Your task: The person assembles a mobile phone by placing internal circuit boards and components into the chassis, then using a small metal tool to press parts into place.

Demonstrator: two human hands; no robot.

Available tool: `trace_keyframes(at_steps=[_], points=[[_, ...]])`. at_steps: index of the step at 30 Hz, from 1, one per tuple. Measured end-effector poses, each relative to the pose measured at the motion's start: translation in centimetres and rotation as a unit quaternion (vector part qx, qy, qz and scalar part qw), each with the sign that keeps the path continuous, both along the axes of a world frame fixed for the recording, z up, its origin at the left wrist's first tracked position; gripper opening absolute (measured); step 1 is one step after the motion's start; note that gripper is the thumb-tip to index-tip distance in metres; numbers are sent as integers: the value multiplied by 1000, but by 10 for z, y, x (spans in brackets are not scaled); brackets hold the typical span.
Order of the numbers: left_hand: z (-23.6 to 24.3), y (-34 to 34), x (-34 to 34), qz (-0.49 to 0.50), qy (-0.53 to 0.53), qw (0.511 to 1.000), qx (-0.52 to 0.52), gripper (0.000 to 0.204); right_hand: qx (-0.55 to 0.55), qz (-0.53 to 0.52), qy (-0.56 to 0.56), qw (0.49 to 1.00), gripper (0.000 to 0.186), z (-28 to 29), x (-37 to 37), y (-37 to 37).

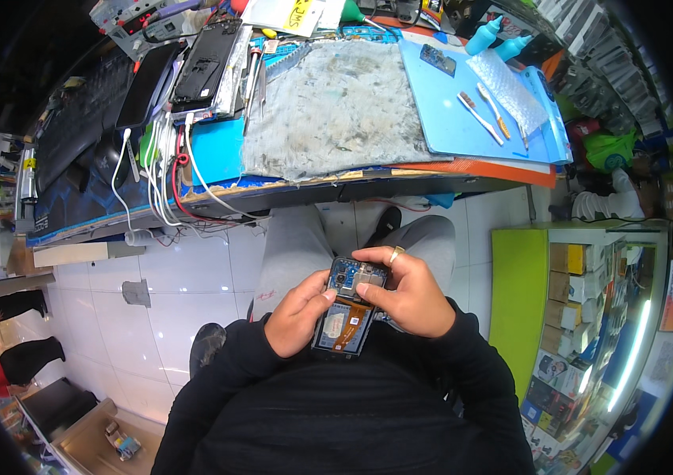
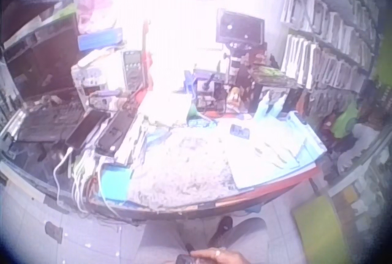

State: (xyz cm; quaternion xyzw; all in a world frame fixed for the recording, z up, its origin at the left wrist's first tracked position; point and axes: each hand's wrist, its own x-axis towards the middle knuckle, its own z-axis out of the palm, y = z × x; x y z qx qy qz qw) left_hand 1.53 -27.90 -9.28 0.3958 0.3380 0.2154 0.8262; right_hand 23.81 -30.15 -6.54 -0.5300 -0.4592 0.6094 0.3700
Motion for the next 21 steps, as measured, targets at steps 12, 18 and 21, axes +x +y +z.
trace_keyframes(at_steps=[12, 18, 21], points=[[63, 69, 27, -5, 255, 798, 546, 92, 105, -219, 66, 968, 41, 14, 17, 67], [61, 169, 49, -51, 334, 602, 724, 88, 174, -289, 117, 934, 43, 3, 16, 147], [55, 209, 42, -90, 291, 598, 741, 85, 204, -271, -129, 932, 51, 0, 25, 170]])
